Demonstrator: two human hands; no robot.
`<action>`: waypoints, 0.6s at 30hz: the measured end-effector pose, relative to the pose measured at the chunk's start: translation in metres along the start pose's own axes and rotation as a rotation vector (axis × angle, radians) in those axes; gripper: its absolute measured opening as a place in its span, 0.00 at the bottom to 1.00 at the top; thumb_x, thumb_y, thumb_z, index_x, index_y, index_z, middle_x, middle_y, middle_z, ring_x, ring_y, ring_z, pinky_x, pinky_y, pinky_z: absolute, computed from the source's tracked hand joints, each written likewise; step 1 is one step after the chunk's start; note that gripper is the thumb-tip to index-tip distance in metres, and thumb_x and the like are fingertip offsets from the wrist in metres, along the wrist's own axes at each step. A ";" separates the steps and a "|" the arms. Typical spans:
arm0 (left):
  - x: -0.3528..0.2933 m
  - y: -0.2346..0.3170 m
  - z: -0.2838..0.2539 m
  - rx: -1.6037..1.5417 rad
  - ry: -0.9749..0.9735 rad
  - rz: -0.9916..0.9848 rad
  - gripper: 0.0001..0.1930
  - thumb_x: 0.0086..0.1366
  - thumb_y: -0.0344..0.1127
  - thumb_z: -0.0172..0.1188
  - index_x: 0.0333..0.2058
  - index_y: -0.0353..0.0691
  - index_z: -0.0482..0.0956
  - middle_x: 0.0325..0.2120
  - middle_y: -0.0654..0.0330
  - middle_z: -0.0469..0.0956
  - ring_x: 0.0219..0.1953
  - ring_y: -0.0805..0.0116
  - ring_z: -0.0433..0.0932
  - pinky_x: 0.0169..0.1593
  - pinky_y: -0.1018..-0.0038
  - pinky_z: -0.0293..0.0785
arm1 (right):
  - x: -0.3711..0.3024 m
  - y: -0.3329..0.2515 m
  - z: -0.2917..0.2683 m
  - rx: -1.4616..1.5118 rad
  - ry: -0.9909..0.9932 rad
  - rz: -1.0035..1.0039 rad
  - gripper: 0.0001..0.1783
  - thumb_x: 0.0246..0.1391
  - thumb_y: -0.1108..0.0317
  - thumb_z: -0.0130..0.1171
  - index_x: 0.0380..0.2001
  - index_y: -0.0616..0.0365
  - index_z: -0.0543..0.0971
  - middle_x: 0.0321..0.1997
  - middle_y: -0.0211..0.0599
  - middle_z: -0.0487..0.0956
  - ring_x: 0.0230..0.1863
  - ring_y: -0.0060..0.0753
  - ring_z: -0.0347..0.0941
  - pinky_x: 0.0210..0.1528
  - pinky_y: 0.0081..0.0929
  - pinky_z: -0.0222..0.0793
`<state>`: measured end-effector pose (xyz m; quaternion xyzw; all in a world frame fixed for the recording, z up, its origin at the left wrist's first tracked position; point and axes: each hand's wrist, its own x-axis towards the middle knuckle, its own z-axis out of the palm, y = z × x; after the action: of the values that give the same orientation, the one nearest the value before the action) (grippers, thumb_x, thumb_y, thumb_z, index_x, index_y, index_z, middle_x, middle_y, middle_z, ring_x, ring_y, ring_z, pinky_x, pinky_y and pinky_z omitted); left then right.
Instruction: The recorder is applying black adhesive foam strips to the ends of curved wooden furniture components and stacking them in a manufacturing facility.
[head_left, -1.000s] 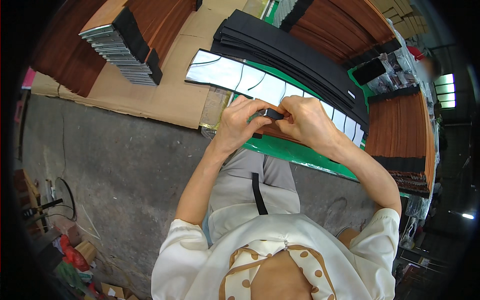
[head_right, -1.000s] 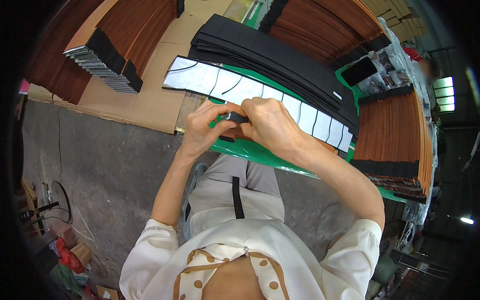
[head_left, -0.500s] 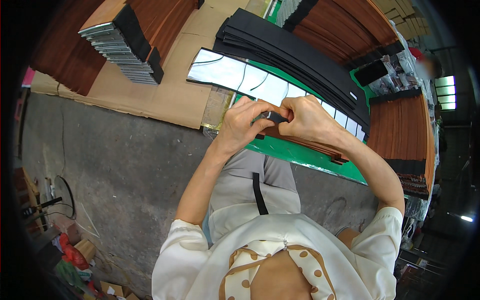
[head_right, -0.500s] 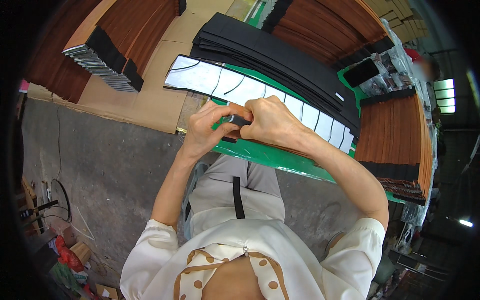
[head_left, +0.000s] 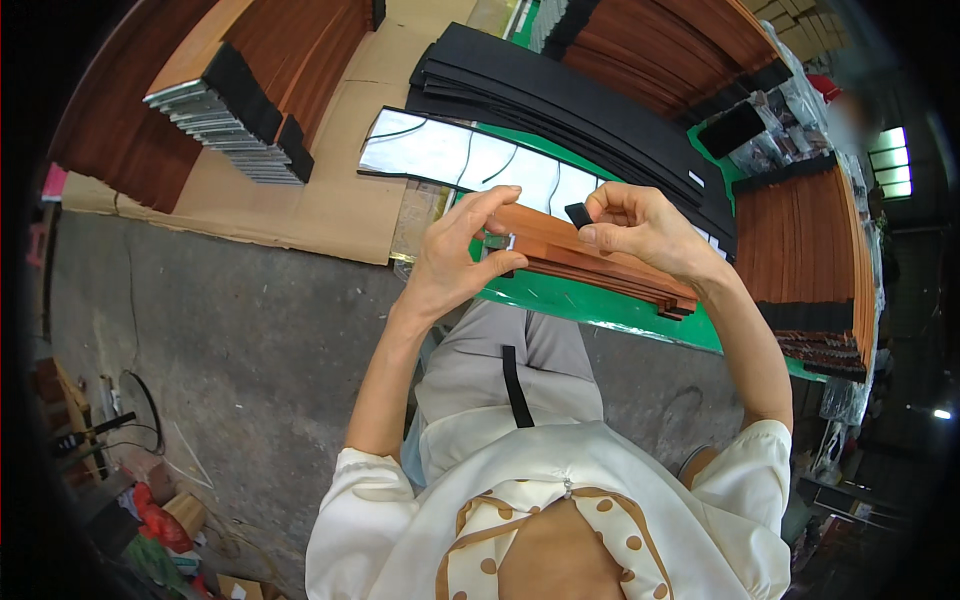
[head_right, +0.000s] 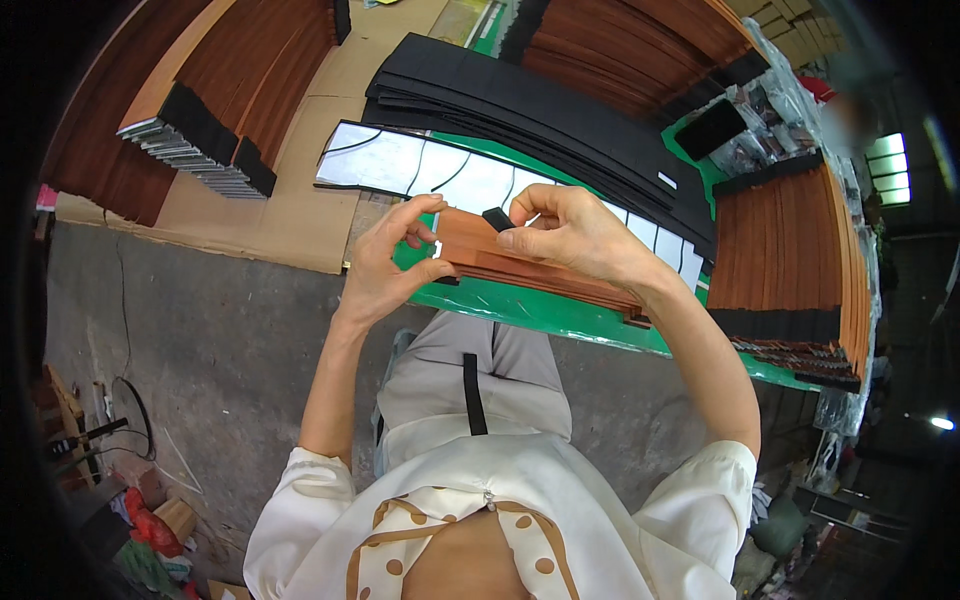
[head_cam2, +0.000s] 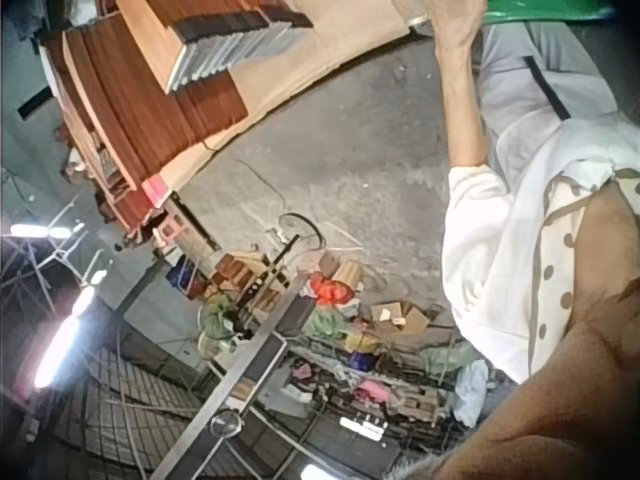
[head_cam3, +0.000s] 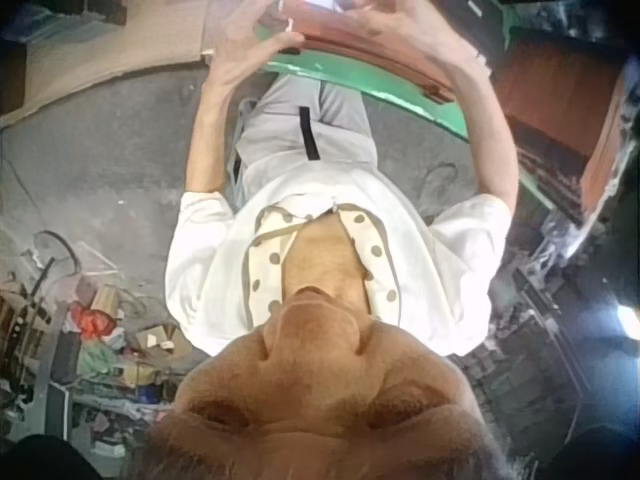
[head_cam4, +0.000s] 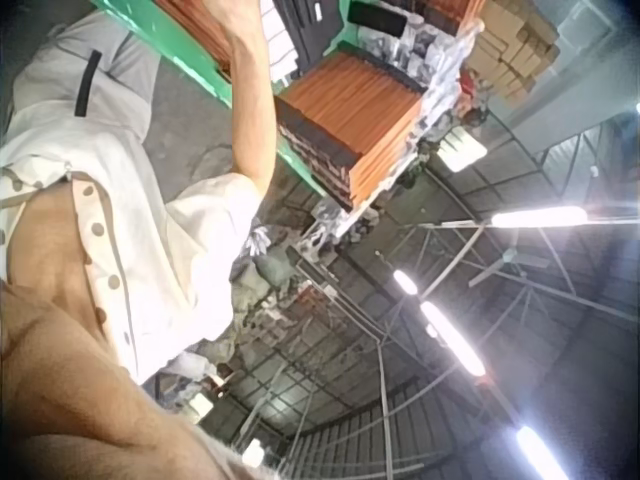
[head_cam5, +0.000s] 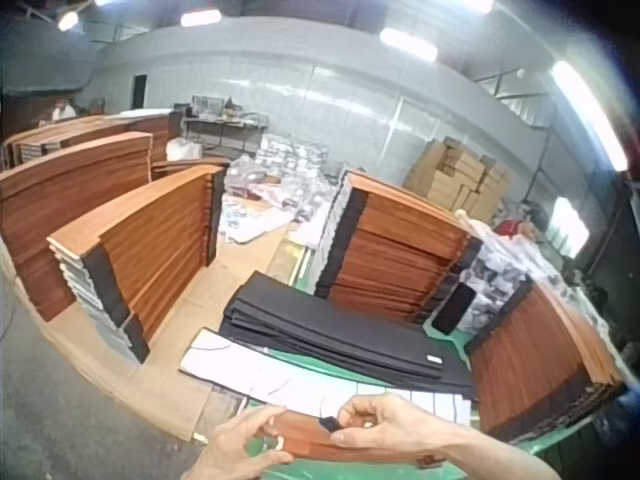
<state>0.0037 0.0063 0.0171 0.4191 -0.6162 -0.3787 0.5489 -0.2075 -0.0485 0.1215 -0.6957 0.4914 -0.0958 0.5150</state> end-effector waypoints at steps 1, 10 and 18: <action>0.000 0.003 -0.002 0.012 -0.025 0.022 0.22 0.47 0.35 0.70 0.44 0.40 0.78 0.38 0.59 0.78 0.34 0.70 0.75 0.37 0.75 0.72 | -0.002 0.004 -0.001 0.057 -0.006 0.033 0.13 0.50 0.62 0.63 0.26 0.58 0.72 0.23 0.23 0.68 0.27 0.15 0.64 0.30 0.16 0.60; 0.000 -0.002 0.003 0.285 -0.059 0.127 0.21 0.52 0.41 0.67 0.44 0.39 0.77 0.40 0.57 0.78 0.43 0.62 0.75 0.45 0.70 0.71 | -0.009 0.032 -0.002 0.249 0.000 0.097 0.11 0.53 0.63 0.61 0.28 0.55 0.71 0.26 0.25 0.72 0.31 0.17 0.70 0.36 0.18 0.70; -0.007 0.035 0.015 0.430 0.141 0.252 0.17 0.53 0.37 0.67 0.40 0.38 0.78 0.38 0.58 0.76 0.41 0.60 0.74 0.45 0.68 0.70 | -0.027 0.033 0.004 0.271 -0.052 0.023 0.10 0.51 0.64 0.61 0.29 0.57 0.73 0.21 0.26 0.72 0.25 0.15 0.68 0.31 0.17 0.65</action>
<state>-0.0143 0.0252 0.0452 0.4712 -0.6902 -0.1376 0.5317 -0.2378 -0.0242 0.1031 -0.6164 0.4685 -0.1374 0.6178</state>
